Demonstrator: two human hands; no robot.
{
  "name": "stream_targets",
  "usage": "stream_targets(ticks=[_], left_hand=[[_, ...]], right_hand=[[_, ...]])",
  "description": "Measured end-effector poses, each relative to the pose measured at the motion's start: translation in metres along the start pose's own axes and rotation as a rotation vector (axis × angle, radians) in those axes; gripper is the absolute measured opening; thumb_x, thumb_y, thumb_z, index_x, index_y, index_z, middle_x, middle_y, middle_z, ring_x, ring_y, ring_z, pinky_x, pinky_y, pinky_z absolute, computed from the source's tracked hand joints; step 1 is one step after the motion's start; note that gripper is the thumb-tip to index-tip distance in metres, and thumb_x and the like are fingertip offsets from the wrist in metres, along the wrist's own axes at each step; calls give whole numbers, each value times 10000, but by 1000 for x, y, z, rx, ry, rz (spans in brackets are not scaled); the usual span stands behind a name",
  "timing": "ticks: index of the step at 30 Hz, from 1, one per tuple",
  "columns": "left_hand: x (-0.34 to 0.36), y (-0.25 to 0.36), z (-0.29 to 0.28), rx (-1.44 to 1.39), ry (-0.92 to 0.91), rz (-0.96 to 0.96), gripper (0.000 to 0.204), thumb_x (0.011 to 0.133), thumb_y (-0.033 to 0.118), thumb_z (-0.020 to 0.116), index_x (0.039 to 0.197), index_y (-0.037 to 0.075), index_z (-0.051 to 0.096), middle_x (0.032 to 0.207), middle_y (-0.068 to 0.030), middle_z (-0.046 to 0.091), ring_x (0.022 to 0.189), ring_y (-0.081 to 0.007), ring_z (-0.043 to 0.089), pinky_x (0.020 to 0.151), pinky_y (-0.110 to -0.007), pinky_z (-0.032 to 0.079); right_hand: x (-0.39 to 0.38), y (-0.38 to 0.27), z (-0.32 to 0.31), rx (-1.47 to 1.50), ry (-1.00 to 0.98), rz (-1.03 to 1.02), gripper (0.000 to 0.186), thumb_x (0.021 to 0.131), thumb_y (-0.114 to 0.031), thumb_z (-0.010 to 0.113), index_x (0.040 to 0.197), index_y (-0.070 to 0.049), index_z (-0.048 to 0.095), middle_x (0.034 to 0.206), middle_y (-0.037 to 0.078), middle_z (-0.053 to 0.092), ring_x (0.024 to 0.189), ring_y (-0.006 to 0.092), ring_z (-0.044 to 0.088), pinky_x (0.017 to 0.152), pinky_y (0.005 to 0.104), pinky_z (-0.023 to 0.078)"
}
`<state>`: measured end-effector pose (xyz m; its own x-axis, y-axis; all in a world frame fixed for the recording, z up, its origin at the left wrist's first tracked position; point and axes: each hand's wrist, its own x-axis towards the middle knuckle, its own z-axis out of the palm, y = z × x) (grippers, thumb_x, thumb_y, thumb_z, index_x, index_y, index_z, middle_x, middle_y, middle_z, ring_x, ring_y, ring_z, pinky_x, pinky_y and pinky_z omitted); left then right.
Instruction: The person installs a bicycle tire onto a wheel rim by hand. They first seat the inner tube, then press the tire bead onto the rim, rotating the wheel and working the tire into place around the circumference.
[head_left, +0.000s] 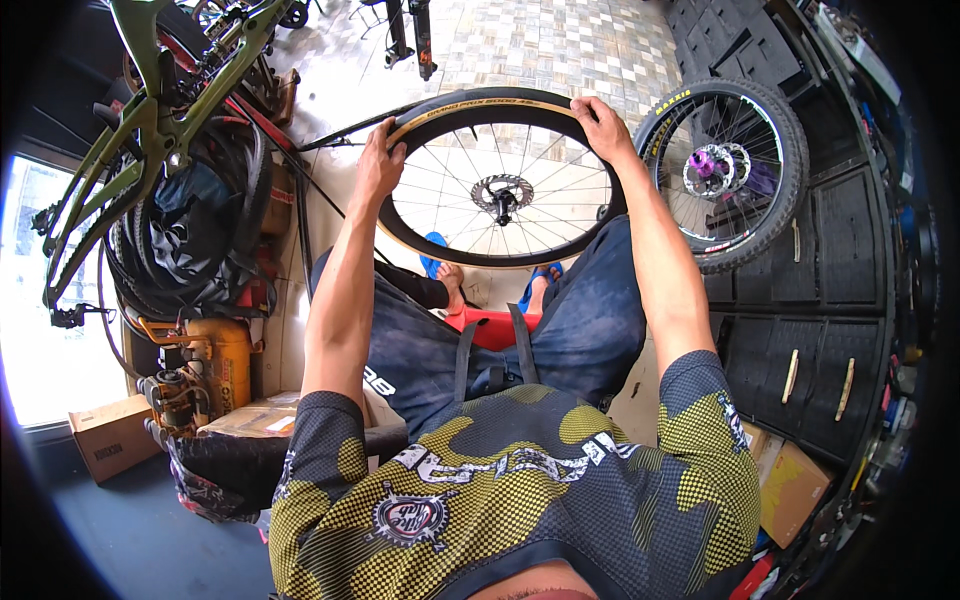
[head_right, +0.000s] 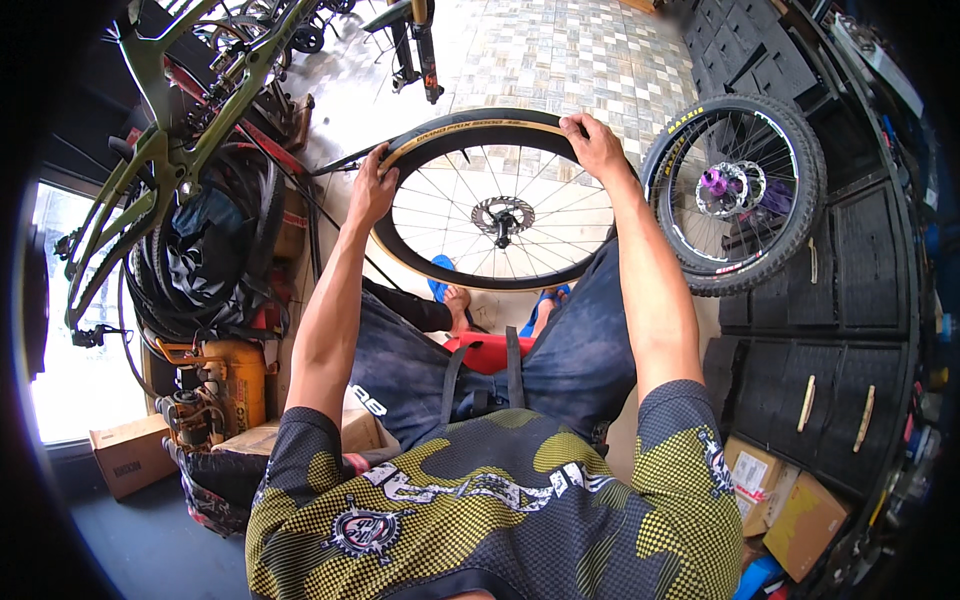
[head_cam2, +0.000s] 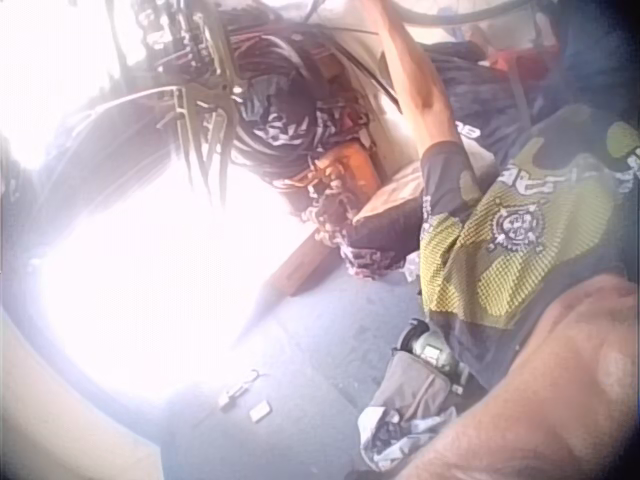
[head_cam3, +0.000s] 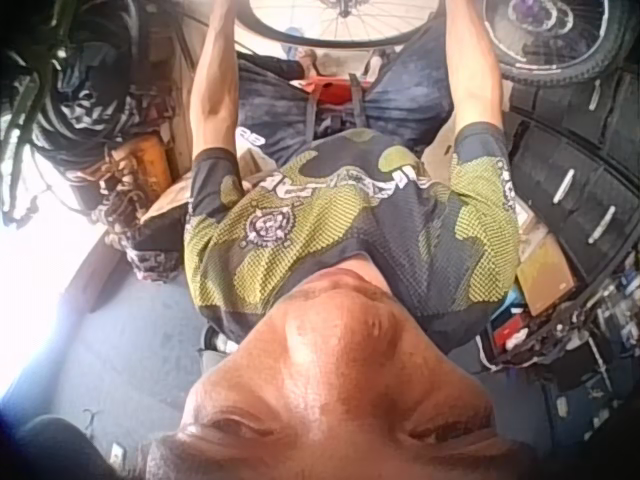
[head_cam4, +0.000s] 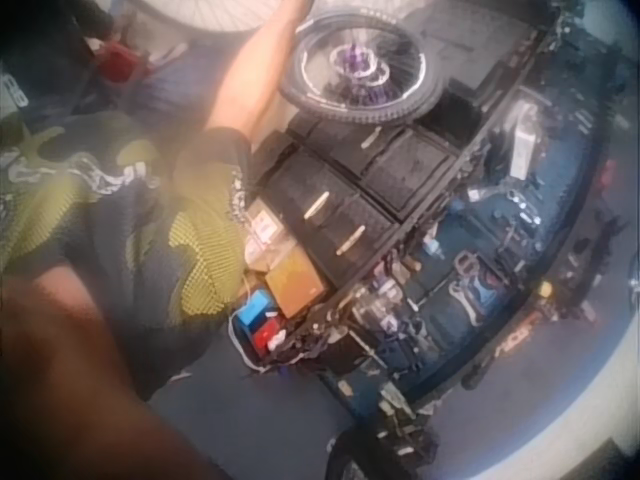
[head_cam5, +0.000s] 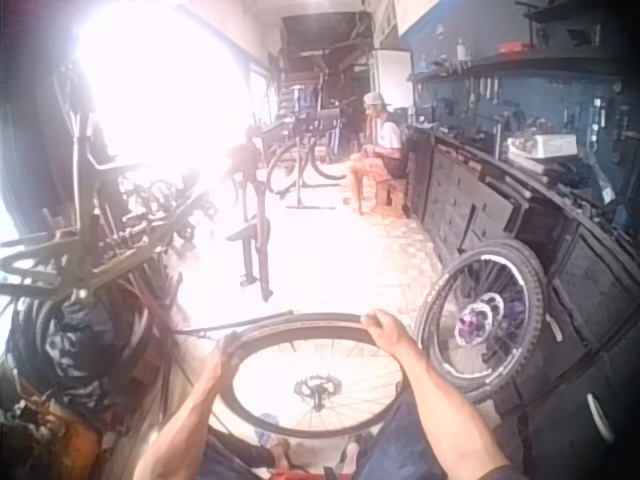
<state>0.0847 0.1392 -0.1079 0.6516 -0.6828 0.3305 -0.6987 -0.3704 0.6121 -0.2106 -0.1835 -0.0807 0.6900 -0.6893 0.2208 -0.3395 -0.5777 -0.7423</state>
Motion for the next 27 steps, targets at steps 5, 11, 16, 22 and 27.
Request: stream_targets(ticks=[5, 11, 16, 22, 27], left_hand=[[6, -5, -1, -76, -31, -17, 516, 987, 397, 709, 1364, 55, 625, 1312, -240, 666, 1229, -411, 634, 1044, -469, 504], [5, -41, -6, -150, -180, -222, 565, 1041, 559, 615, 1337, 89, 512, 1063, -217, 691, 1031, -321, 668, 922, -439, 516], [4, -30, -29, -153, 36, -45, 510, 1034, 537, 631, 1259, 86, 552, 1020, -245, 709, 978, -397, 688, 876, -476, 517], [65, 41, -136, -113, 288, -57, 535, 1066, 518, 578, 1057, -6, 687, 814, -199, 643, 753, -291, 622, 723, -410, 490], [73, 87, -235, -46, 388, -39, 605, 1074, 596, 506, 997, 10, 636, 720, -150, 519, 696, -223, 515, 679, -381, 450]], right_hand=[[-22, 11, -7, -166, 5, -19, 683, 961, -656, 644, 1281, -52, 655, 1228, 240, 713, 1167, 432, 668, 982, 479, 519], [-65, 77, -38, -119, 98, 83, 745, 948, -646, 680, 1325, -9, 599, 1225, 291, 691, 1185, 446, 660, 978, 470, 518], [-55, 41, -50, -92, 185, -18, 736, 946, -690, 654, 1278, -34, 640, 1110, 247, 733, 1079, 427, 704, 901, 453, 540], [16, -105, -131, -193, 380, -180, 715, 947, -728, 613, 1270, -93, 671, 992, 233, 750, 963, 463, 722, 772, 478, 558], [17, -226, -187, -241, 458, -246, 601, 990, -652, 618, 1231, -108, 700, 943, 206, 755, 946, 437, 728, 773, 457, 557]])
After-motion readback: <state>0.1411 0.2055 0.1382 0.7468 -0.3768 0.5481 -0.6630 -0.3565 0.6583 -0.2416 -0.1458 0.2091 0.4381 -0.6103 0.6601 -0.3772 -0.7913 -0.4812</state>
